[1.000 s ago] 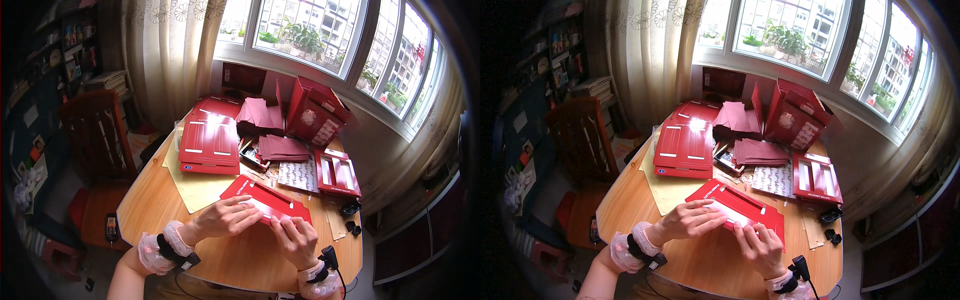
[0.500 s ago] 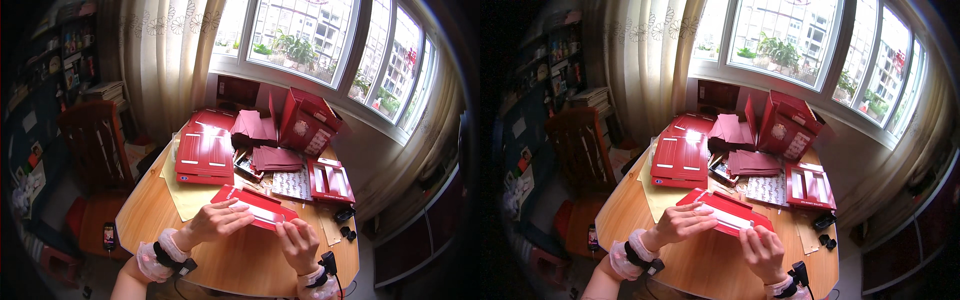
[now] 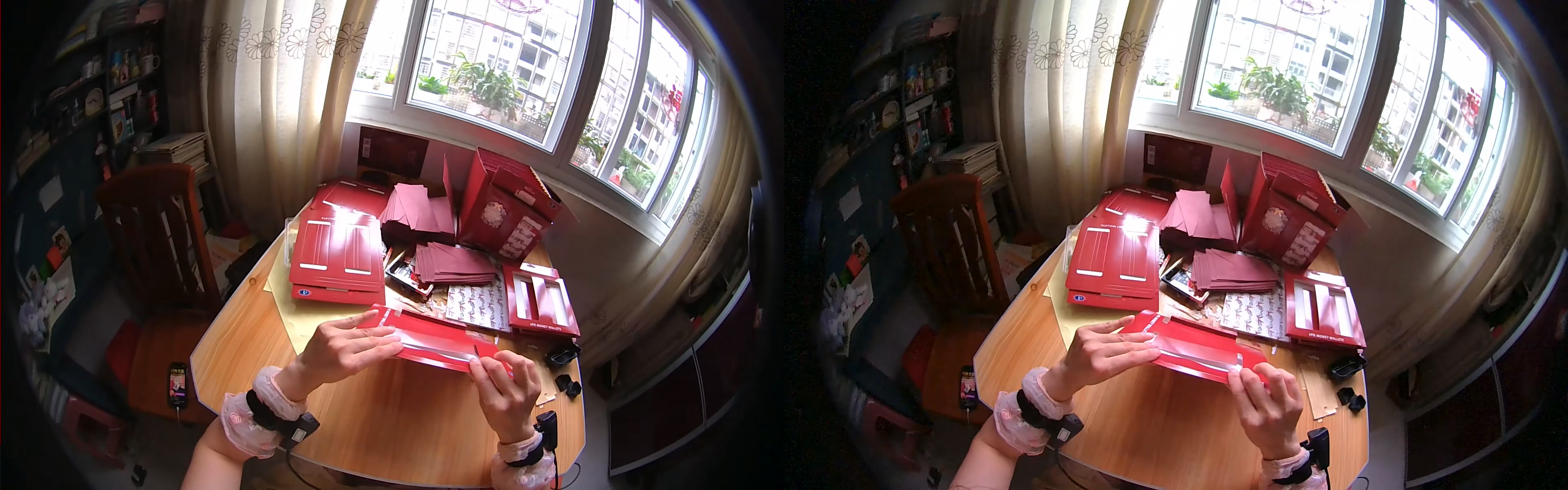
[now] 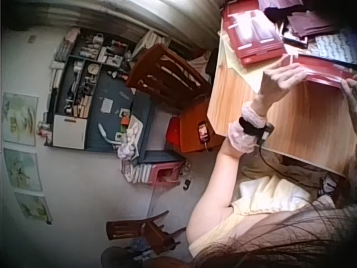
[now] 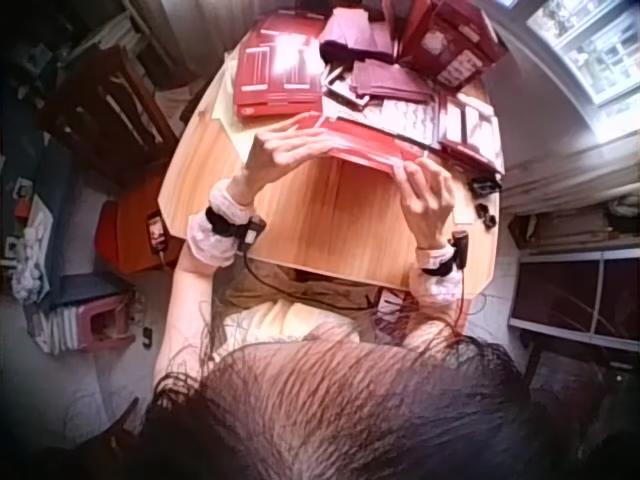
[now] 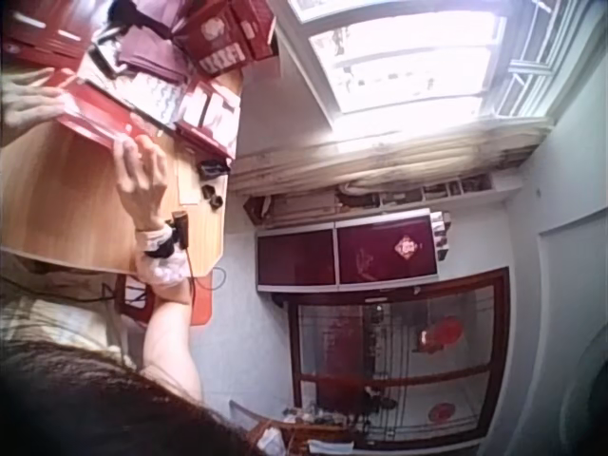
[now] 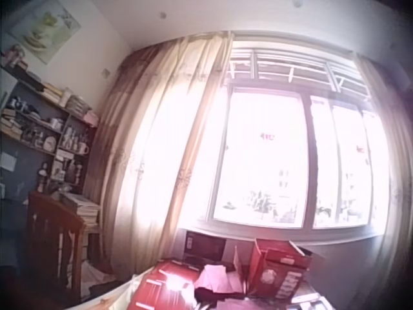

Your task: The person folds a red cardboard box by hand, tucking in the side flaps and pressing on the pre-scored edges to assemble the packaging.

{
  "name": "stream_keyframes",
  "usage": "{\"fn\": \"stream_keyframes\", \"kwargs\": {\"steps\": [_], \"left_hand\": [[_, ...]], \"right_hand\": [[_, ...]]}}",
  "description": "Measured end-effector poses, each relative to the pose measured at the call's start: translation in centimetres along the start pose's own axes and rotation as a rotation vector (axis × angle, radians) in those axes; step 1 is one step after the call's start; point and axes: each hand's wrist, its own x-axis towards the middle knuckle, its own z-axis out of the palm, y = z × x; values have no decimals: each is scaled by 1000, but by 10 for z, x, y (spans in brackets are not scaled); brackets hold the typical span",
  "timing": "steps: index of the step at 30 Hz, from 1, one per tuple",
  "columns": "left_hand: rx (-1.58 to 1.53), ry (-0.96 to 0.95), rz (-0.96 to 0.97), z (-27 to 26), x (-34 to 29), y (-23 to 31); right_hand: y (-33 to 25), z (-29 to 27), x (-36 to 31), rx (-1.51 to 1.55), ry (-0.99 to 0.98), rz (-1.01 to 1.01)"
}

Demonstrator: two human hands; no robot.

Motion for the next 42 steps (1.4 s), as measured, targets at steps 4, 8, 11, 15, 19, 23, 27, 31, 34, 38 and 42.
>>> {"fn": "stream_keyframes", "kwargs": {"steps": [4, 8, 11, 15, 19, 23, 27, 31, 34, 38, 42], "left_hand": [[11, 11, 2, -2, 2, -2], [-10, 51, -27, 0, -6, -13], [-1, 50, -8, -1, -3, -12], [11, 61, -10, -2, -4, -11], [41, 57, 16, -5, -5, -11], [53, 39, 27, -3, -7, -14], [55, 51, 34, -4, -6, -14], [61, 55, 21, -3, -6, -15], [84, 107, -38, -5, -8, -21], [82, 184, -119, -5, -11, -29], [81, 167, -114, -4, -10, -28]], "right_hand": [[2, -1, -1, -3, 3, -9], [10, -1, -3, 0, 0, 35], [11, -4, -1, 0, 22, 43], [15, -2, -5, 18, 43, 42], [16, 1, -7, 19, 44, -4], [20, 1, -7, -33, 8, -69], [20, 0, -9, -30, 11, -80], [21, 2, -7, -26, 14, -76], [29, 3, -9, -25, 50, -22], [40, 0, -9, -16, 116, 93], [34, -2, -7, 51, 174, 165]]}}
